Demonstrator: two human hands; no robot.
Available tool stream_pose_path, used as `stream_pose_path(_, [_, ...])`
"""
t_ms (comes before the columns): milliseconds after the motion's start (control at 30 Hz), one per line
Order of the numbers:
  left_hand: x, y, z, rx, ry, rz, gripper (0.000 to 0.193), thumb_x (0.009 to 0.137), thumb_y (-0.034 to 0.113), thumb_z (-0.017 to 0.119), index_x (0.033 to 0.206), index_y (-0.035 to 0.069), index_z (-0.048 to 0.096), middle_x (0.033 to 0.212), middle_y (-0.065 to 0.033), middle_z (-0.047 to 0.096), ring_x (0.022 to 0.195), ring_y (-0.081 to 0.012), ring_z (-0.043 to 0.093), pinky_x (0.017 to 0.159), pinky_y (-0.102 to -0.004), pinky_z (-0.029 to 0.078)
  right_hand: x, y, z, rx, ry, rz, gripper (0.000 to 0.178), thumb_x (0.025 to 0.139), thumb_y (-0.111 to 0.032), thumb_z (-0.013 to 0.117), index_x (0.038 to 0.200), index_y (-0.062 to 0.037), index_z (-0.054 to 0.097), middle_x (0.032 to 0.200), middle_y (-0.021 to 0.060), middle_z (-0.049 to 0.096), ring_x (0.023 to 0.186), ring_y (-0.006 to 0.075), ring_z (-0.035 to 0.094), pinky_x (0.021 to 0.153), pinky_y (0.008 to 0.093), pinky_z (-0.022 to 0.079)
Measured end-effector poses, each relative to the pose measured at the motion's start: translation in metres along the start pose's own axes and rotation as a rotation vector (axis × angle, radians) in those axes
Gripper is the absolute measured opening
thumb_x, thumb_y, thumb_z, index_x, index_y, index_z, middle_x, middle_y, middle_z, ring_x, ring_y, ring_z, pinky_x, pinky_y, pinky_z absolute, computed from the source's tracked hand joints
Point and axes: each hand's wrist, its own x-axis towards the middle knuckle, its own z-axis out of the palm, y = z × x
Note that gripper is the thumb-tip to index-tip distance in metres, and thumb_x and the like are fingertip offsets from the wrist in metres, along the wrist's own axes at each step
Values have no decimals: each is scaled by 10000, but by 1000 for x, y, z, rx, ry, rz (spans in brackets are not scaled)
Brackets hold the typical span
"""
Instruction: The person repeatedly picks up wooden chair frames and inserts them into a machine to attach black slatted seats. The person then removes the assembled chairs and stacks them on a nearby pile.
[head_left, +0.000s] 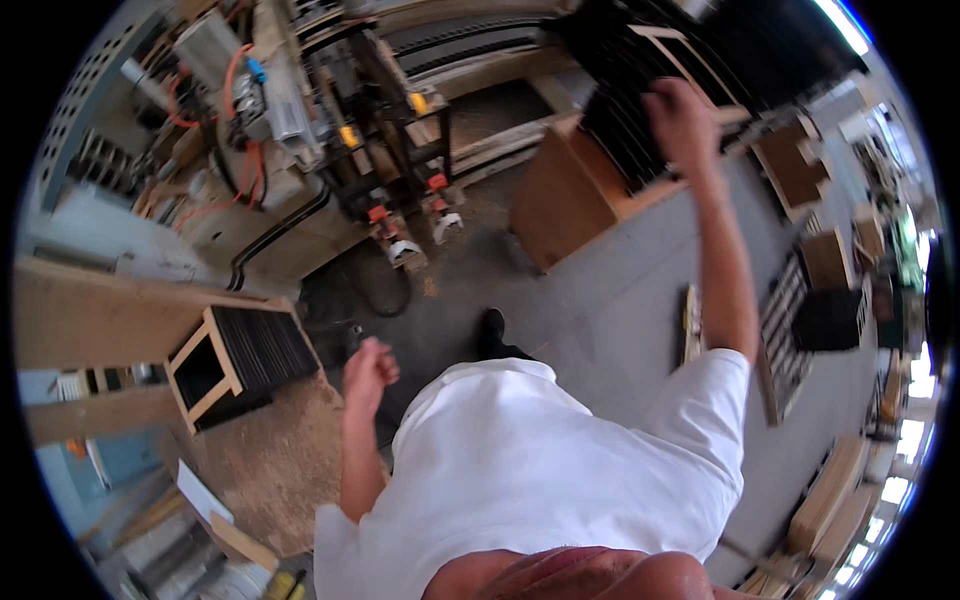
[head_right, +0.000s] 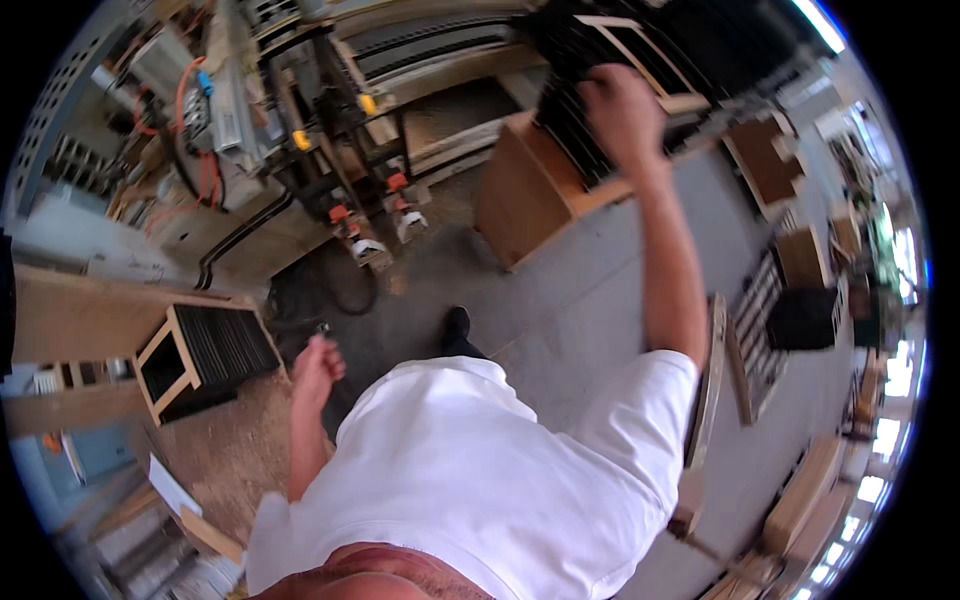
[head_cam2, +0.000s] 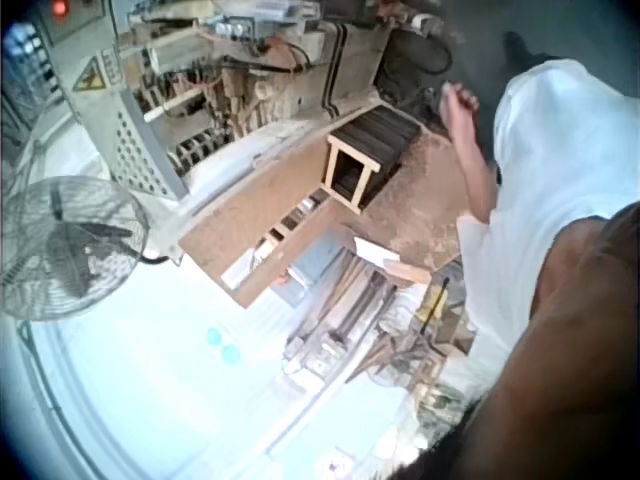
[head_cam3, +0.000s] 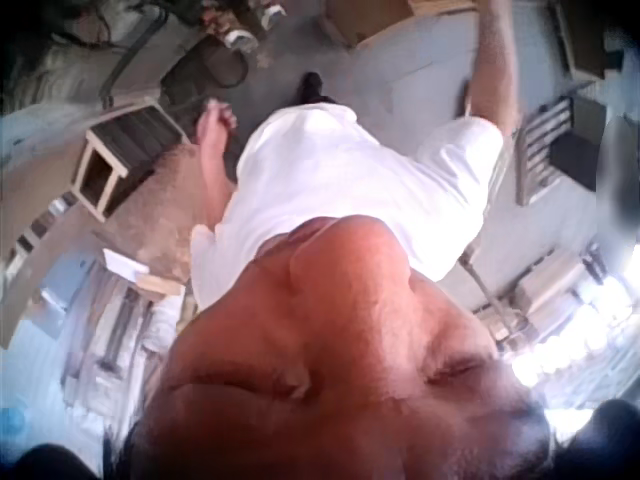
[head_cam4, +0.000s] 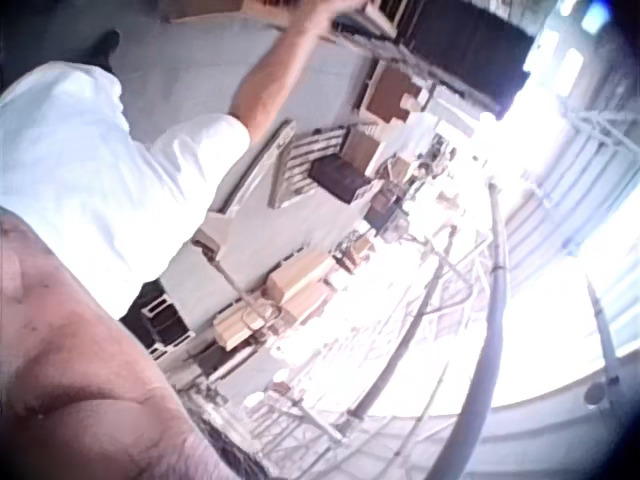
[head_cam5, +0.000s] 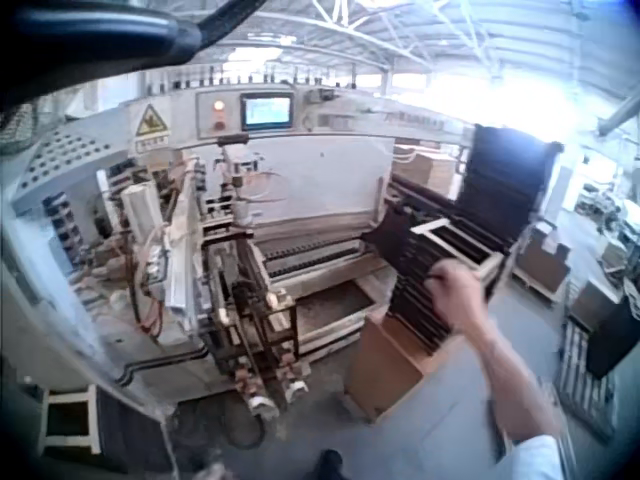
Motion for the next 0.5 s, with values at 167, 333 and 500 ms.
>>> stream_pose_path(167, [76,41,114,378,-252,133,377,985,372,533,1061,10,609,883,-59,639,763,-137,641,657,-270,541,70,127,10,-196,-398,283,313,868,-323,656,1014,-46,637,936,169,675,924,338,646,784,445,488])
stream_pose_path(333, [166,109,174,330,-292,302,372,994,374,519,1054,17,605,899,-53,644,774,-132,641,668,-272,543,72,140,35,-84,-347,230,266,864,-211,667,1036,-9,639,933,172,680,882,311,661,766,393,500])
stream_pose_path(500, [264,207,219,157,-131,411,291,987,333,540,997,52,614,865,-40,653,739,-134,647,660,-288,569,76,125,22,120,-236,328,230,904,-127,637,1100,-8,627,937,105,681,863,192,643,784,324,496])
